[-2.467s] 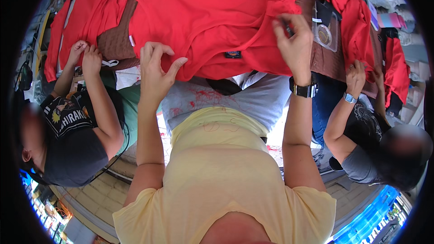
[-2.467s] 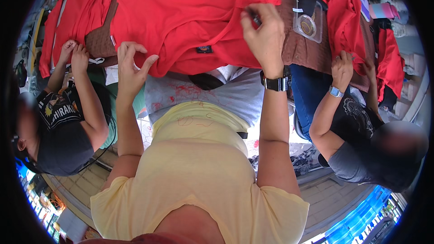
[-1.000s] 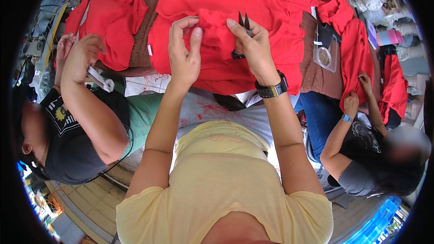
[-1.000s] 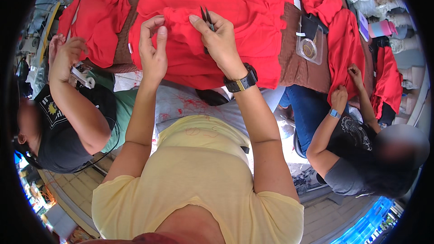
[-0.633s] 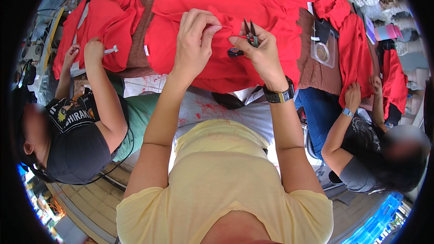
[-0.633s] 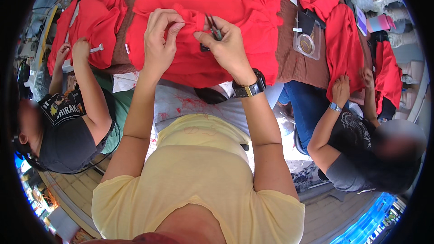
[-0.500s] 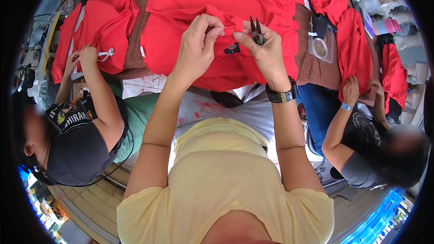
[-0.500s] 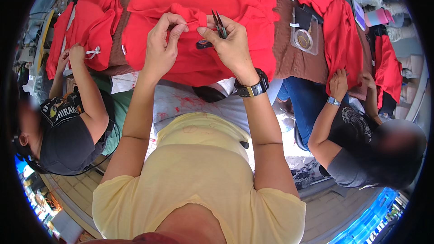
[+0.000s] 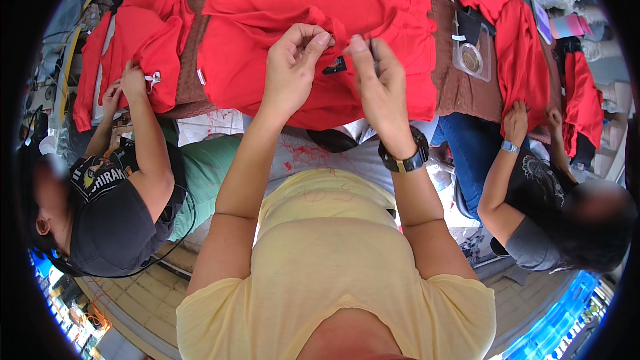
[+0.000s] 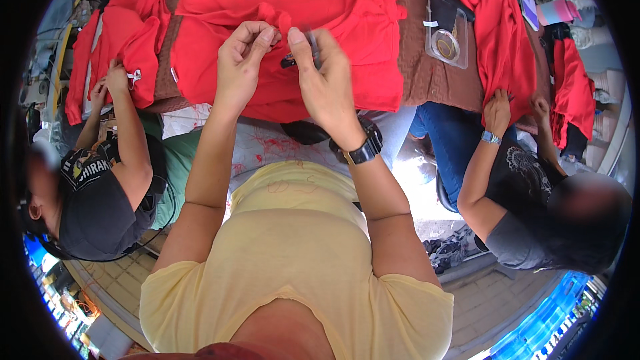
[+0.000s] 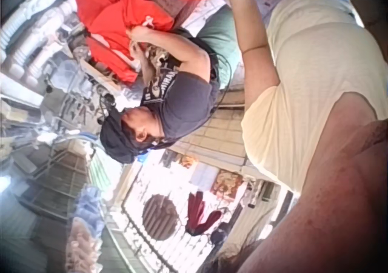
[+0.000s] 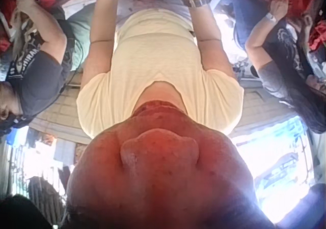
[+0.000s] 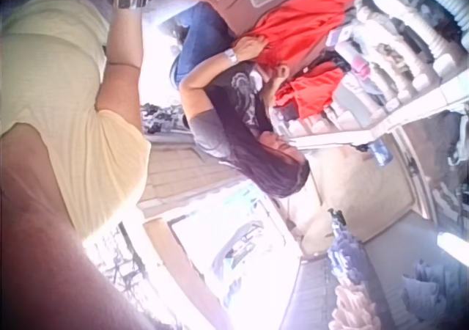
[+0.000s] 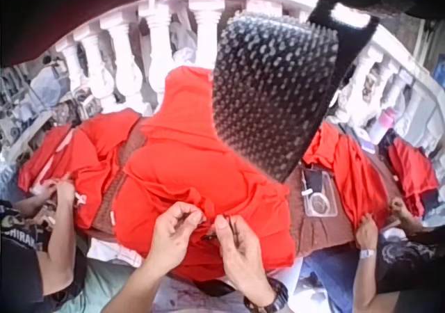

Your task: The person trims excess threads from several red shirts using small shears, picking up and setting down one shirt at a time on a work table.

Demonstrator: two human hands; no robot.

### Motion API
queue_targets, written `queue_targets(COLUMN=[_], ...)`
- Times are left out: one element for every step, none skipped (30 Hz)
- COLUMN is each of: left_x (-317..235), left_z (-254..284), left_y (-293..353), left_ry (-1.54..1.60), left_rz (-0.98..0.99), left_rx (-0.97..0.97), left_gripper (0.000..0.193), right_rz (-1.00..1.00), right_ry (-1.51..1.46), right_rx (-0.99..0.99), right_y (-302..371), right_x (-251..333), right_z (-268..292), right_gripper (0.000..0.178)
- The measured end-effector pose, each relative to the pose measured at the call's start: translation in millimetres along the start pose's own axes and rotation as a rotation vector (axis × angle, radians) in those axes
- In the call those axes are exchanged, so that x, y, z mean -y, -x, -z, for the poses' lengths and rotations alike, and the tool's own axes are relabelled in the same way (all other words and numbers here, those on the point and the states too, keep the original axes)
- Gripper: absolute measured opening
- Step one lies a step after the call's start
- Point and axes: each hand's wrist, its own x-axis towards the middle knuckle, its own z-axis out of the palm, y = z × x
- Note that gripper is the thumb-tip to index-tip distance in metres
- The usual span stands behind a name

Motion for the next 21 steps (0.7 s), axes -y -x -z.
queue_targets(left_x=[0, 1, 0, -2, -3, -2, -1, -1, -1, -2, -3, -5, -7, -8, -8, -9, -9, -8, -7, -6, -5], left_z=[0, -1, -1, -2, -3, -3, -3, -3, -3, -2, -1, -1, -3, -3, -3, -3, -3, -3, -3, -2, -2], left_y=[1, 3, 5, 7, 8, 8, 9, 10, 10, 11, 12, 13, 13, 14, 14, 14, 14, 14, 14, 14, 13], left_ry=[0.012, 0.023, -0.001, -0.025, -0.049, -0.066, -0.084, -0.102, -0.115, -0.127, -0.14, -0.148, -0.154, -0.161, -0.181, -0.201, -0.22, -0.225, -0.231, -0.237, -0.261], left_rz=[0.004, 0.009, -0.002, -0.014, -0.027, -0.043, -0.059, -0.076, -0.064, -0.052, -0.041, -0.05, -0.059, -0.069, -0.079, -0.089, -0.1, -0.114, -0.128, -0.142, -0.16], left_rx=[0.0, 0.0, -0.002, -0.004, -0.005, -0.009, -0.018, -0.026, -0.009, 0.007, 0.023, 0.033, 0.044, 0.055, 0.06, 0.066, 0.072, 0.078, 0.084, 0.09, 0.091], left_gripper=[0.011, 0.011, 0.011, 0.011, 0.011, 0.011, 0.01, 0.01, 0.01, 0.009, 0.009, 0.008, 0.008, 0.008, 0.008, 0.008, 0.007, 0.008, 0.008, 0.008, 0.008], right_rz=[-0.116, -0.231, -0.346, -0.285, -0.274, -0.264, -0.253, -0.265, -0.277, -0.289, -0.29, -0.29, -0.291, -0.305, -0.32, -0.333, -0.329, -0.325, -0.322, -0.32, -0.318], right_ry=[-0.117, -0.236, -0.355, -0.257, -0.247, -0.237, -0.227, -0.234, -0.241, -0.248, -0.262, -0.276, -0.29, -0.31, -0.33, -0.351, -0.355, -0.36, -0.364, -0.367, -0.369], right_rx=[0.056, 0.111, 0.166, 0.146, 0.147, 0.148, 0.154, 0.149, 0.143, 0.138, 0.137, 0.135, 0.132, 0.135, 0.139, 0.141, 0.14, 0.139, 0.139, 0.147, 0.156], right_y=[5, 9, 11, 11, 11, 10, 9, 8, 7, 6, 5, 3, 2, 1, 1, 0, 0, 1, 1, 1, -1], right_x=[1, 1, 1, -1, -3, -6, -7, -7, -7, -8, -8, -10, -11, -11, -11, -11, -11, -11, -12, -13, -15], right_z=[-1, -2, -4, -8, -8, -8, -8, -8, -7, -7, -7, -7, -7, -6, -4, -3, -3, -3, -3, -3, -4], right_gripper=[0.038, 0.041, 0.044, 0.046, 0.046, 0.045, 0.045, 0.045, 0.045, 0.045, 0.044, 0.043, 0.042, 0.041, 0.04, 0.039, 0.039, 0.038, 0.037, 0.037, 0.037])
